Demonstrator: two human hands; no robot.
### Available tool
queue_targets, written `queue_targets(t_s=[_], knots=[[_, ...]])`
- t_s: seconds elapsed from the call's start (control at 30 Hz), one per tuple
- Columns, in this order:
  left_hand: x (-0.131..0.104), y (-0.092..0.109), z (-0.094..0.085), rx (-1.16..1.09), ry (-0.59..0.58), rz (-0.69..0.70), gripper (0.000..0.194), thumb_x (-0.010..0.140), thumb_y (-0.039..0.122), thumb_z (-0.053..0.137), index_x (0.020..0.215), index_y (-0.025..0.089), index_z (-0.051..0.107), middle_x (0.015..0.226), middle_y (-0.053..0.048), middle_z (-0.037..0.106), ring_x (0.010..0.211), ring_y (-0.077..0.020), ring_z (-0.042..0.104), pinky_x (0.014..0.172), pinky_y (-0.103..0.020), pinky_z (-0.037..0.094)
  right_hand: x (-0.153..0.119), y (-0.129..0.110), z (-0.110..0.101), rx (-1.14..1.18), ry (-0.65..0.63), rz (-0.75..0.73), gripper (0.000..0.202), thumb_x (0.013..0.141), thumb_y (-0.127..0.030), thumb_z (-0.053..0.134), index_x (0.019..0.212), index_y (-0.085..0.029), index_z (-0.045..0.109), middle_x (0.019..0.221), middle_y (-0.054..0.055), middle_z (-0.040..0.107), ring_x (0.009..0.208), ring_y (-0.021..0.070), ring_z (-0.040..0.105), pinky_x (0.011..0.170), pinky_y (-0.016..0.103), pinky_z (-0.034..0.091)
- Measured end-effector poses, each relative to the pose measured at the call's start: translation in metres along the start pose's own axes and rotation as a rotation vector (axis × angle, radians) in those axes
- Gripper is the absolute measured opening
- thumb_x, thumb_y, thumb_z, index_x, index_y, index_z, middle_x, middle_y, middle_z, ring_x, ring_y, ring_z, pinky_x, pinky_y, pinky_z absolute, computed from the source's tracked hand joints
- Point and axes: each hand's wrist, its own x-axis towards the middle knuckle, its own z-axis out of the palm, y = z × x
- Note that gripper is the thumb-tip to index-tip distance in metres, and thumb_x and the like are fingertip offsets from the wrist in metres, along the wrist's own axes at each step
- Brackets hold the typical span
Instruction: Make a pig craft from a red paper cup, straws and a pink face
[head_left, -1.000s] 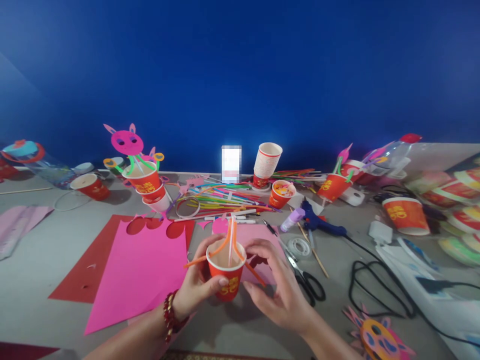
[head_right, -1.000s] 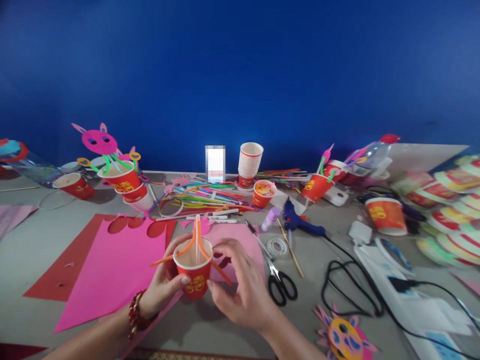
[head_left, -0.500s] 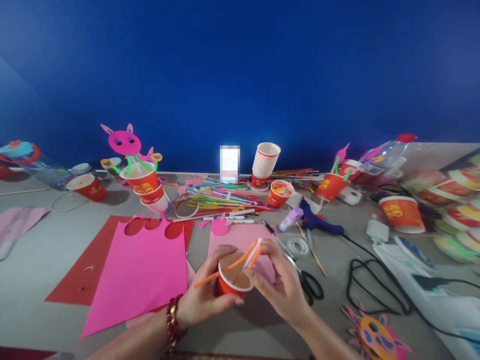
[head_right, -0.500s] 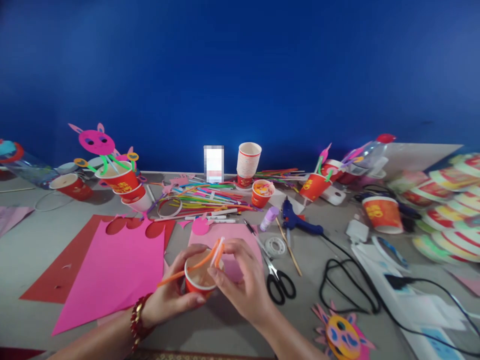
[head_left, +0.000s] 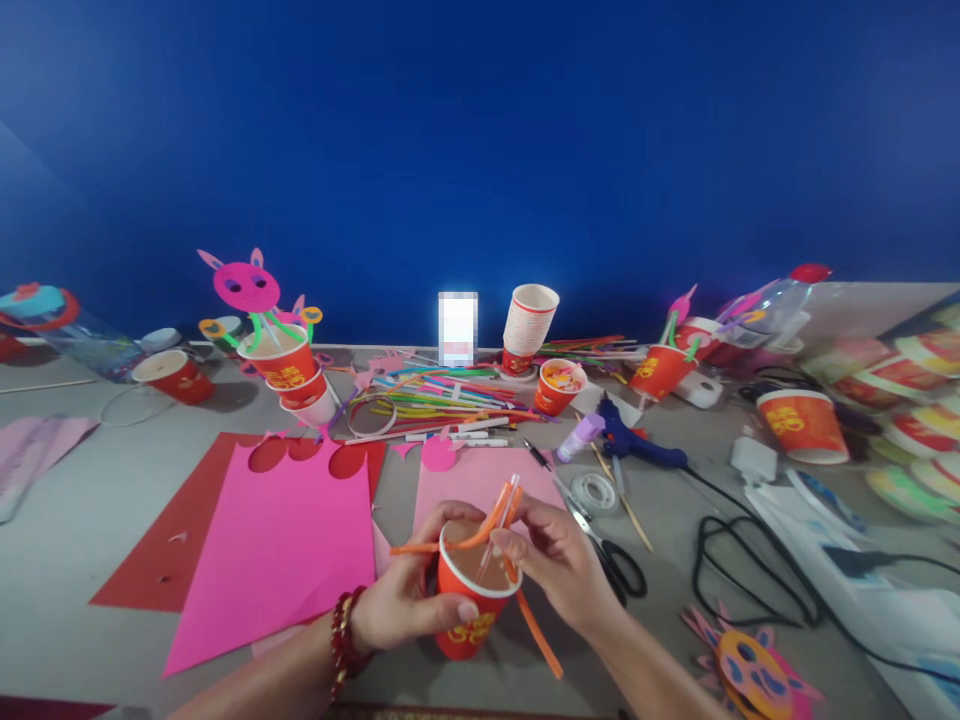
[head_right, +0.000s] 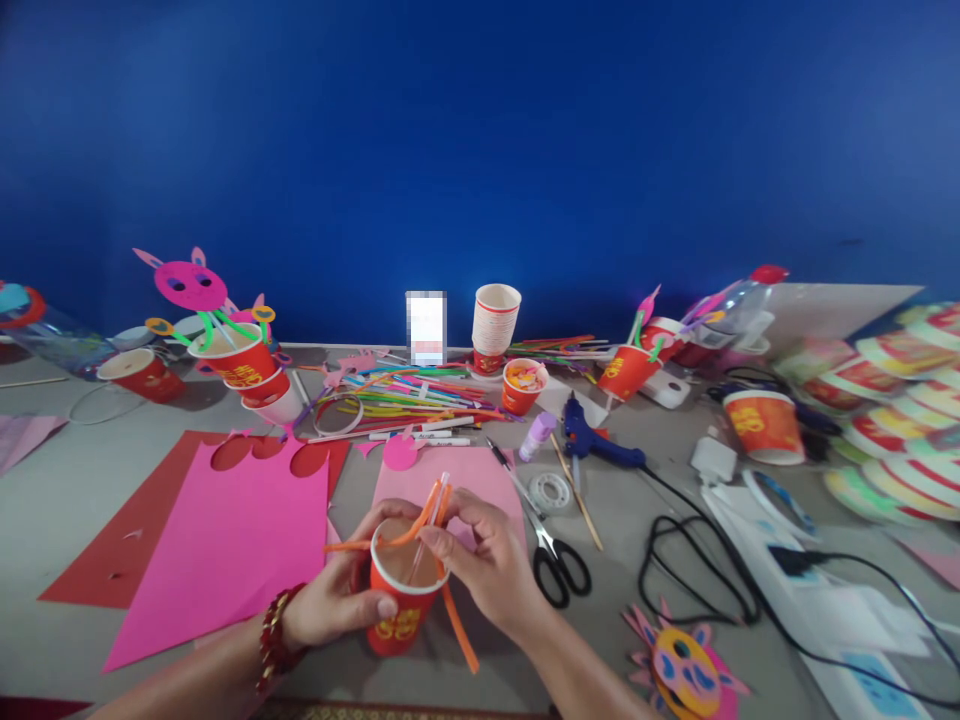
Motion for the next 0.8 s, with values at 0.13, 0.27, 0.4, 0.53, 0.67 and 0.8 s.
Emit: queue_targets(t_s=[0.13, 0.27, 0.4, 0.53, 0.67, 0.8], knots=[[-0.001, 0.000, 0.002, 0.039, 0.030, 0.009, 0.068, 0.079, 0.033, 0.078, 0.136, 0.023, 0.043, 0.133, -0.013, 0.053, 0.121, -0.0298, 0.056, 0.100, -0.039, 0.044, -0.001, 0.000, 0.000, -0.040, 0.002, -0.014, 0.017, 0.091, -0.036, 0.068, 0.089, -0.019, 0.071, 0.083, 0.003, 0.067, 0.077, 0.0178, 0.060, 0.073, 0.027, 0.049], [0.000, 0.001, 0.005, 0.010, 0.063, -0.006, 0.077, 0.080, 0.034, 0.077, 0.144, 0.024, 0.036, 0.133, -0.014, 0.055, 0.117, -0.0301, 0.059, 0.096, -0.039, 0.047, -0.001, 0.000, 0.000, -0.125, 0.030, -0.062, 0.012, 0.088, -0.031, 0.072, 0.093, -0.020, 0.070, 0.091, 0.004, 0.068, 0.088, 0.0205, 0.063, 0.082, 0.028, 0.048], [0.001, 0.004, 0.005, -0.017, 0.062, -0.031, 0.087, 0.081, 0.035, 0.076, 0.152, 0.025, 0.027, 0.132, -0.015, 0.057, 0.117, -0.0310, 0.060, 0.094, -0.040, 0.049, 0.000, 0.001, 0.000, -0.094, 0.051, -0.041, 0.010, 0.086, -0.029, 0.074, 0.087, -0.020, 0.070, 0.087, 0.003, 0.067, 0.083, 0.0195, 0.062, 0.081, 0.028, 0.048], [0.002, 0.006, 0.002, -0.083, -0.009, -0.078, 0.091, 0.081, 0.039, 0.075, 0.155, 0.025, 0.023, 0.140, -0.016, 0.054, 0.129, -0.0343, 0.053, 0.105, -0.048, 0.042, 0.001, 0.002, 0.001, 0.078, -0.035, 0.059, 0.014, 0.086, -0.033, 0.074, 0.083, -0.020, 0.071, 0.083, 0.002, 0.068, 0.077, 0.0172, 0.061, 0.076, 0.027, 0.049], [-0.001, -0.002, 0.002, -0.097, -0.086, -0.089, 0.101, 0.077, 0.037, 0.079, 0.157, 0.027, 0.019, 0.148, -0.017, 0.048, 0.134, -0.0358, 0.048, 0.112, -0.052, 0.036, 0.002, 0.003, 0.002, 0.202, -0.118, 0.149, 0.016, 0.088, -0.035, 0.072, 0.086, -0.020, 0.073, 0.086, 0.003, 0.069, 0.079, 0.0173, 0.063, 0.076, 0.027, 0.050], [-0.003, -0.009, 0.005, -0.066, -0.040, -0.038, 0.100, 0.080, 0.036, 0.078, 0.158, 0.026, 0.016, 0.151, -0.018, 0.044, 0.136, -0.0359, 0.047, 0.110, -0.050, 0.039, 0.000, 0.006, -0.001, 0.118, -0.063, 0.128, 0.015, 0.089, -0.035, 0.071, 0.090, -0.020, 0.071, 0.087, 0.003, 0.069, 0.082, 0.0177, 0.062, 0.078, 0.027, 0.049]])
